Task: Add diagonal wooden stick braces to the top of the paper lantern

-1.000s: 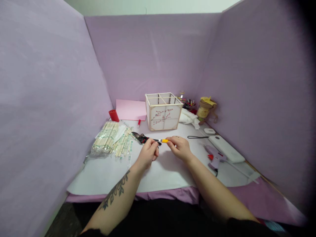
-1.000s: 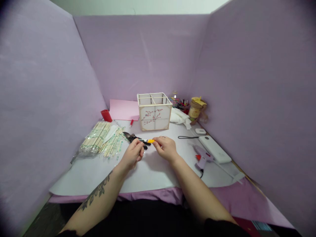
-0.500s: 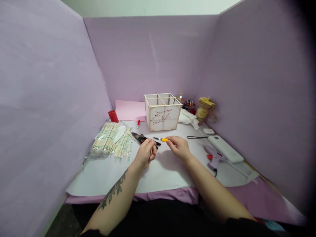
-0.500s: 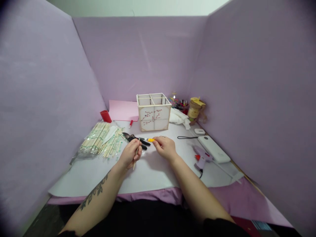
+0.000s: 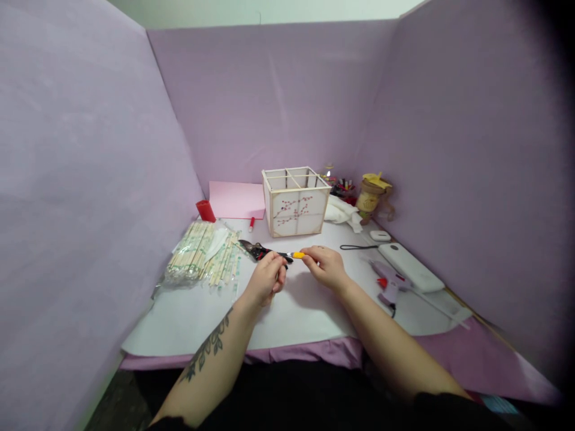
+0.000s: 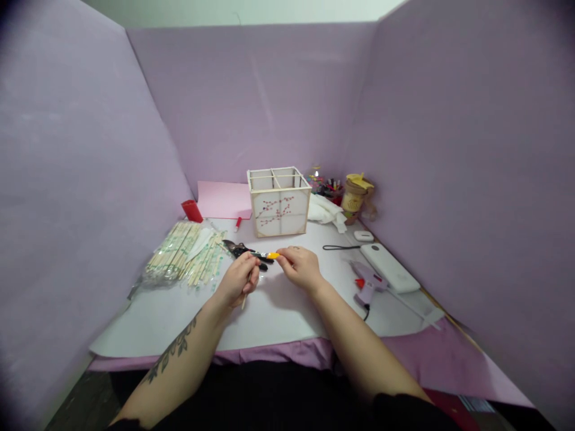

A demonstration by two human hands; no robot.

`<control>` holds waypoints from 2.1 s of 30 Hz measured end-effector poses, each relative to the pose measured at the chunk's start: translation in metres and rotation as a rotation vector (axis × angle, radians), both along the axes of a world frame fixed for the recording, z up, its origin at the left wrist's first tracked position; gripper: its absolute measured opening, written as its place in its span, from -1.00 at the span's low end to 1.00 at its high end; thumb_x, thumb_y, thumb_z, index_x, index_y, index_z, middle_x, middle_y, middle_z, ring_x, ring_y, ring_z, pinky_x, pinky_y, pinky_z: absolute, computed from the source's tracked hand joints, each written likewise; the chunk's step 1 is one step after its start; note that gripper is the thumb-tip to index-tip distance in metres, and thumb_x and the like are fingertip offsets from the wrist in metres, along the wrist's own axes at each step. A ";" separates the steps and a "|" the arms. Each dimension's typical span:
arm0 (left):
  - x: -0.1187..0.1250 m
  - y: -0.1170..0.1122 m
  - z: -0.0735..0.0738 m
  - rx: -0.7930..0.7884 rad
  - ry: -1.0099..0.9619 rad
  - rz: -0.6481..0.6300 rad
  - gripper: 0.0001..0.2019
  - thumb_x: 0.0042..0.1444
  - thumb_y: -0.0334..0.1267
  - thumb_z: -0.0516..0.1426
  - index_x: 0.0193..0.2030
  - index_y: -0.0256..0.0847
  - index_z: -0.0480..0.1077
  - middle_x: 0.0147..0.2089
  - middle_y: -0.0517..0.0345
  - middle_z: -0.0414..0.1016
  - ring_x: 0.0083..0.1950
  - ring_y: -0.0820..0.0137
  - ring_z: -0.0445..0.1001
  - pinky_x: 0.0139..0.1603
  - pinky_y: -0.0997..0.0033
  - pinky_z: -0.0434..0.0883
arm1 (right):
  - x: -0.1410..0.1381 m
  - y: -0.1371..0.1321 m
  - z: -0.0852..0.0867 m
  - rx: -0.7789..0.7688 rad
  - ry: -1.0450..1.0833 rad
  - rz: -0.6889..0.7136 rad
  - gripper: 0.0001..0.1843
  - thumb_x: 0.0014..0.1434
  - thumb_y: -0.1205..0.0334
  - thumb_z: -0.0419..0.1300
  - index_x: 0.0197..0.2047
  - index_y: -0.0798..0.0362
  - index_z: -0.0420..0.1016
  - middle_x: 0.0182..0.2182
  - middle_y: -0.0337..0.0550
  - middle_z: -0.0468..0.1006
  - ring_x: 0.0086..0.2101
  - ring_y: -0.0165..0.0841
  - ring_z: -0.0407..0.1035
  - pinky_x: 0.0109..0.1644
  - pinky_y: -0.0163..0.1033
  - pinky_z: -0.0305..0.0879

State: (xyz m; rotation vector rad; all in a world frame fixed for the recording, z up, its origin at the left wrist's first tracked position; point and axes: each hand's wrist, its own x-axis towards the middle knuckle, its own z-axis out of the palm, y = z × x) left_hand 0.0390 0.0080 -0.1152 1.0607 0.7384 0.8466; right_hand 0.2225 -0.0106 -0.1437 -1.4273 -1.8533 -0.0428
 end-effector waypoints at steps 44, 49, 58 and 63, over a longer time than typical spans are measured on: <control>-0.004 -0.002 0.004 -0.002 -0.056 -0.061 -0.68 0.06 0.03 0.15 -0.36 -0.18 0.21 -0.74 0.43 0.18 -0.79 0.66 -0.12 -0.77 0.65 -0.14 | 0.019 0.005 -0.001 0.013 0.092 -0.129 -0.64 0.30 0.13 -0.02 -0.20 0.01 0.60 -0.34 -0.11 0.66 -0.34 -0.26 0.49 -0.30 -0.25 0.28; -0.003 0.002 0.000 0.018 -0.020 -0.016 -0.71 0.08 -0.01 0.13 -0.34 -0.17 0.19 -0.73 0.42 0.21 -0.80 0.65 -0.09 -0.77 0.64 -0.12 | 0.001 -0.001 0.001 -0.004 0.039 0.028 -0.66 0.28 0.10 0.00 -0.20 0.00 0.59 -0.47 -0.17 0.59 -0.43 -0.32 0.42 -0.30 -0.27 0.24; 0.001 0.001 -0.005 0.096 0.040 0.036 -0.75 0.13 -0.04 0.10 -0.32 -0.16 0.18 -0.72 0.42 0.24 -0.79 0.63 -0.06 -0.77 0.64 -0.13 | 0.004 -0.002 0.003 -0.025 0.020 0.021 -0.65 0.30 0.10 -0.02 -0.21 -0.01 0.59 -0.48 -0.16 0.57 -0.44 -0.31 0.39 -0.31 -0.26 0.20; 0.000 0.004 -0.006 0.109 0.034 0.039 -0.74 0.13 -0.03 0.11 -0.32 -0.15 0.17 -0.74 0.43 0.21 -0.79 0.63 -0.08 -0.78 0.64 -0.13 | -0.003 -0.001 0.002 -0.042 0.030 -0.020 -0.66 0.28 0.11 -0.01 -0.22 -0.01 0.59 -0.46 -0.16 0.59 -0.42 -0.31 0.41 -0.30 -0.27 0.21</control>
